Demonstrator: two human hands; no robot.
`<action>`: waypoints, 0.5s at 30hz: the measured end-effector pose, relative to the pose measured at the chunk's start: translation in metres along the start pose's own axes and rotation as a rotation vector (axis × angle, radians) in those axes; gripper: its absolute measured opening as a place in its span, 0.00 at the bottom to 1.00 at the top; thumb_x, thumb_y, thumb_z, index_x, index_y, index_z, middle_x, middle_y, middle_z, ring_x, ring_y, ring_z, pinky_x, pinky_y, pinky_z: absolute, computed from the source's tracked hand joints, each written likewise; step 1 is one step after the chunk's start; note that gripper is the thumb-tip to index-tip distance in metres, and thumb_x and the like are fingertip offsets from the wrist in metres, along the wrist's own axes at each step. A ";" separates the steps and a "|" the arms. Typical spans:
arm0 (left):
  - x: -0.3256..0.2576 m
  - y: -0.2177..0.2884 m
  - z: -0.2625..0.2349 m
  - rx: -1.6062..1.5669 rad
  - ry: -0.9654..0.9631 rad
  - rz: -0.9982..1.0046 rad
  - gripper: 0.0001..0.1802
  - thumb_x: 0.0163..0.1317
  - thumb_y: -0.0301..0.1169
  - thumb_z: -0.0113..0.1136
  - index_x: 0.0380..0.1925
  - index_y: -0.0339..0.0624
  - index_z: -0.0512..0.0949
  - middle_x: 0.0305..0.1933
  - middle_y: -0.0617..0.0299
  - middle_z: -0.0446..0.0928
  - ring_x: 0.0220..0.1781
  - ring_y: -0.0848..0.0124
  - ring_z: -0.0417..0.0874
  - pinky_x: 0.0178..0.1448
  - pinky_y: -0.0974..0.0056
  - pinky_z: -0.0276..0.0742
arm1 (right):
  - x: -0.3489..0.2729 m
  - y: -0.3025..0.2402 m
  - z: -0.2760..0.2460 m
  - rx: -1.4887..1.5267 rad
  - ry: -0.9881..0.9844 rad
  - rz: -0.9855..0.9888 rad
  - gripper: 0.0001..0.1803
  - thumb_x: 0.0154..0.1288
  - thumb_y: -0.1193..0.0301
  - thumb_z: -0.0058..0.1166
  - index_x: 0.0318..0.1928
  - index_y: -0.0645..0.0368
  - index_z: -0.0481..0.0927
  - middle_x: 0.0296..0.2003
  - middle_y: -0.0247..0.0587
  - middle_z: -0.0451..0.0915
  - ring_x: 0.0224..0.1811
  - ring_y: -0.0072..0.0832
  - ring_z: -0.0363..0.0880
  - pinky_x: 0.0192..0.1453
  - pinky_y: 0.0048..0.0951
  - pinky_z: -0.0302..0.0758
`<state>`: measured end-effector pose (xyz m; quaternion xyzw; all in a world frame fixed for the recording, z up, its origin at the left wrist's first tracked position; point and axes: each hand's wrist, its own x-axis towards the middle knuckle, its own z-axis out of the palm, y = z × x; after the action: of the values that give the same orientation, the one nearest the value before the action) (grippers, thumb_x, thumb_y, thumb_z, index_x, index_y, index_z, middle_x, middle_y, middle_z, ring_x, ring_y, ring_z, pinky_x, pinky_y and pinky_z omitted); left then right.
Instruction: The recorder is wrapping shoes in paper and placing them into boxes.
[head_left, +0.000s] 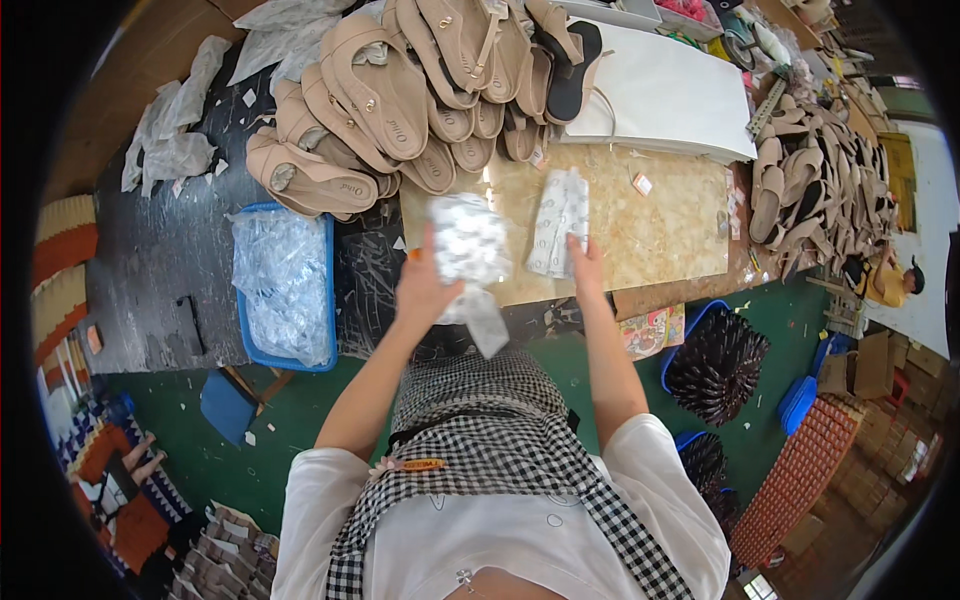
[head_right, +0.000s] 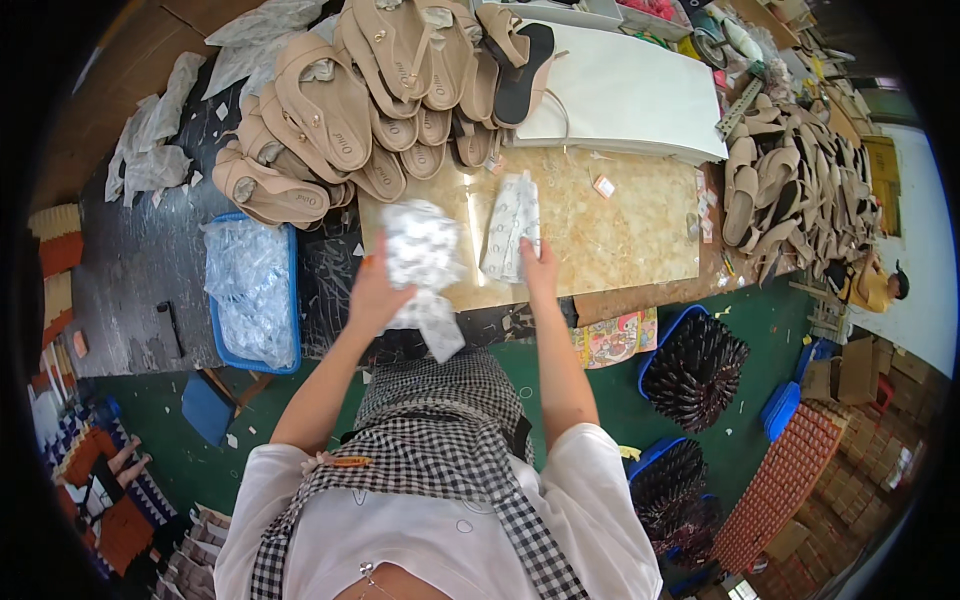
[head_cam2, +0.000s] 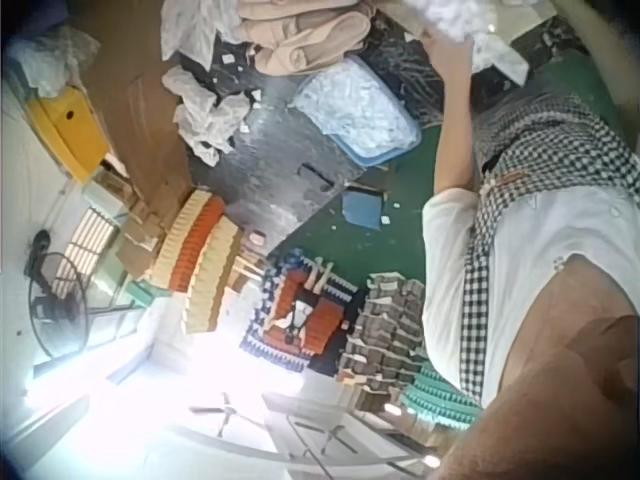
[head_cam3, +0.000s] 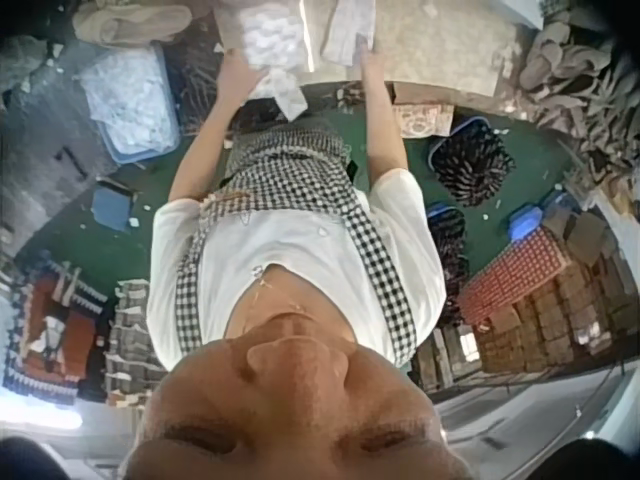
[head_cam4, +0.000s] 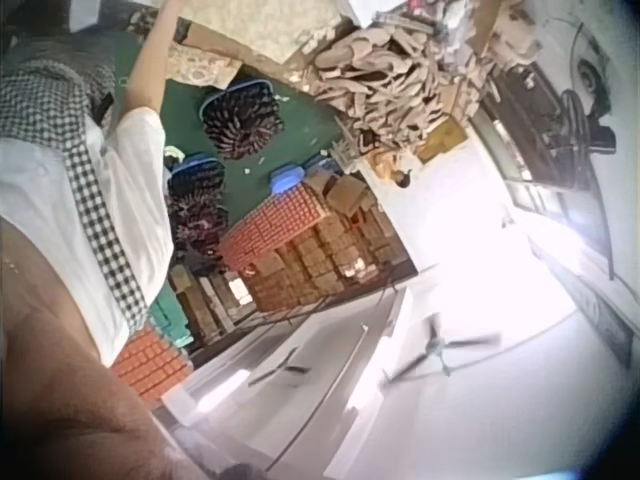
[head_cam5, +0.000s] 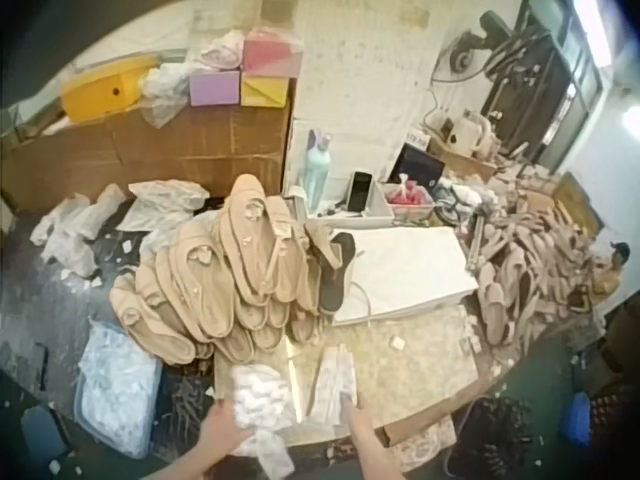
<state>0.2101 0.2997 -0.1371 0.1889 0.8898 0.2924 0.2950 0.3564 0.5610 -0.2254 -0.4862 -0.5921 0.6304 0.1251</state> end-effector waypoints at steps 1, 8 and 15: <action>-0.010 -0.016 -0.013 0.012 0.089 0.000 0.62 0.43 0.38 0.73 0.73 0.40 0.41 0.56 0.36 0.69 0.51 0.43 0.76 0.55 0.51 0.74 | -0.010 -0.019 0.002 0.135 -0.097 0.077 0.17 0.67 0.63 0.57 0.48 0.64 0.79 0.40 0.39 0.84 0.38 0.24 0.82 0.44 0.26 0.77; -0.035 0.037 -0.032 -0.299 0.215 0.219 0.51 0.50 0.37 0.72 0.70 0.36 0.53 0.66 0.39 0.63 0.64 0.52 0.70 0.66 0.56 0.65 | -0.082 -0.125 0.042 0.295 -0.550 0.146 0.15 0.69 0.67 0.56 0.48 0.65 0.80 0.40 0.34 0.84 0.38 0.16 0.79 0.43 0.22 0.75; -0.035 0.078 -0.074 -0.564 0.576 0.080 0.34 0.51 0.35 0.72 0.56 0.33 0.71 0.49 0.55 0.76 0.45 0.70 0.78 0.53 0.66 0.74 | -0.122 -0.160 0.079 -0.065 -0.519 -0.224 0.11 0.67 0.70 0.58 0.42 0.68 0.82 0.33 0.31 0.83 0.33 0.14 0.76 0.37 0.19 0.72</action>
<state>0.2021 0.3104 -0.0248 0.0455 0.8129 0.5773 0.0623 0.2900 0.4653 -0.0430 -0.2439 -0.6742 0.6967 0.0225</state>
